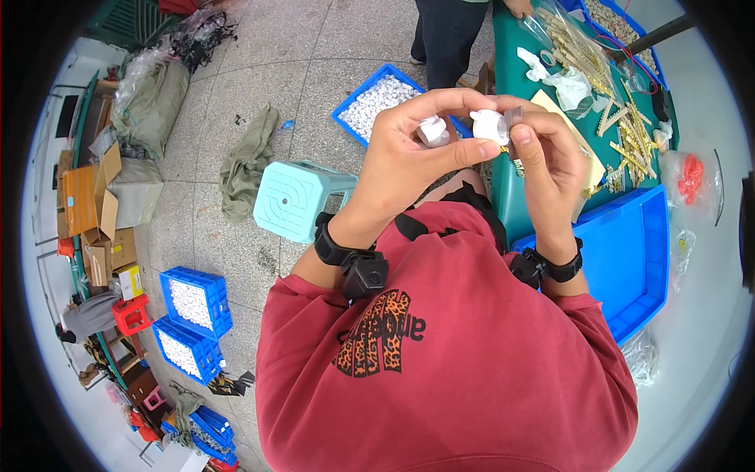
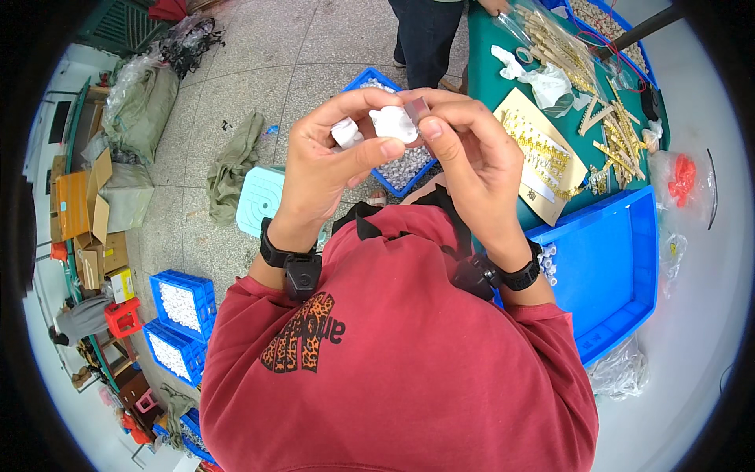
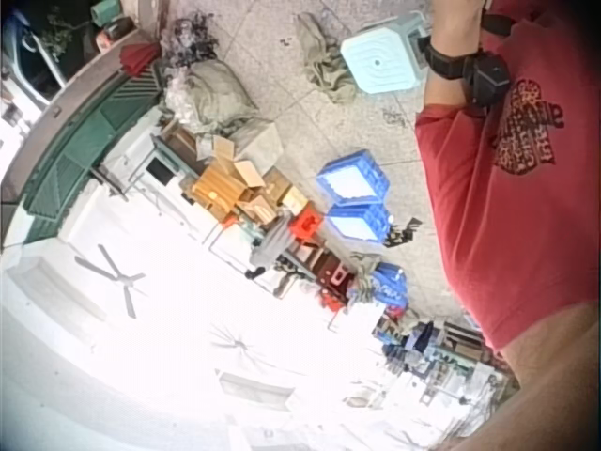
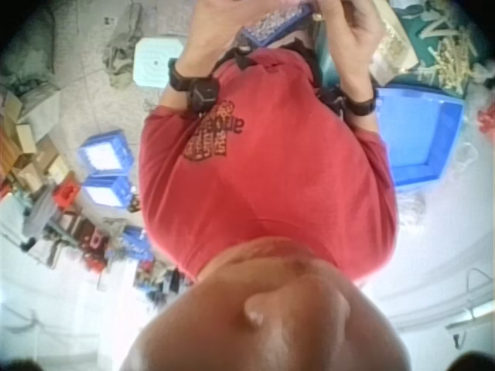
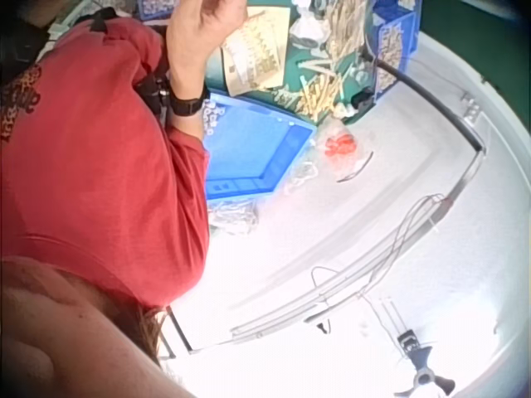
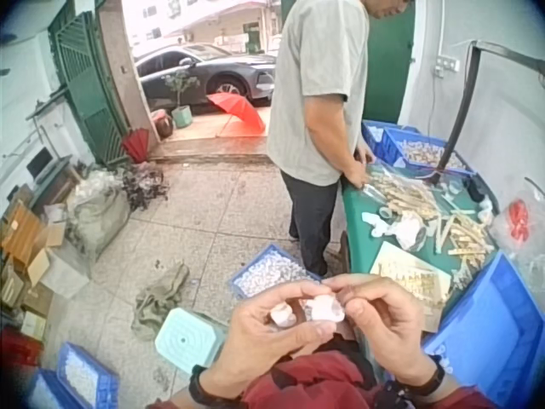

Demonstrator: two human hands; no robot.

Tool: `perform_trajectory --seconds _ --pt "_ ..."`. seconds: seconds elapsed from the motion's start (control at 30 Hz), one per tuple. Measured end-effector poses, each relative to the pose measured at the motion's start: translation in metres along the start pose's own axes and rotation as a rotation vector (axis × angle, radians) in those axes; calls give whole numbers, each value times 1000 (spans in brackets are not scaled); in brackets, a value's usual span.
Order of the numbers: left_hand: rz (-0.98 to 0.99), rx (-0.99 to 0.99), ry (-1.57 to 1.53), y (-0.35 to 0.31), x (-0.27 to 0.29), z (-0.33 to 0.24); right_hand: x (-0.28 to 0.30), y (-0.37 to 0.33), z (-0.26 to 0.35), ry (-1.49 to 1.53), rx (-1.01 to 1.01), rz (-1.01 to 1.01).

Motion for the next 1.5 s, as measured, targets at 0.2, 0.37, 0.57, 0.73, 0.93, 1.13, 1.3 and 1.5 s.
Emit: perform_trajectory --seconds 0.2,0.37,0.57,0.73,0.93,1.13,1.3,1.5 --pt "-17 35 42 3 1 4 2 -3 2 -48 161 -79" --pt "-46 1 21 3 0 10 -4 -2 8 -176 227 4" --pt "89 547 -148 6 15 29 -3 3 11 -347 396 200" --pt "243 621 -264 1 11 31 8 4 3 61 59 242" --pt "144 276 -62 -1 5 17 9 1 2 -18 -16 7" --pt "106 171 -50 0 2 11 2 2 1 -48 9 27" --pt "106 171 -67 -1 -1 9 3 2 0 -63 32 26" --pt "116 197 -91 1 0 12 4 1 -2 -72 48 9"
Point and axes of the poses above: each hand's wrist, its own y-axis towards the middle knuckle, its own x-axis out of the back of the hand, z = x × y, the point moved 2 cm from there along y, towards the middle knuckle, and after that the axes turned 10 degrees about -z, right-handed, at the moved point
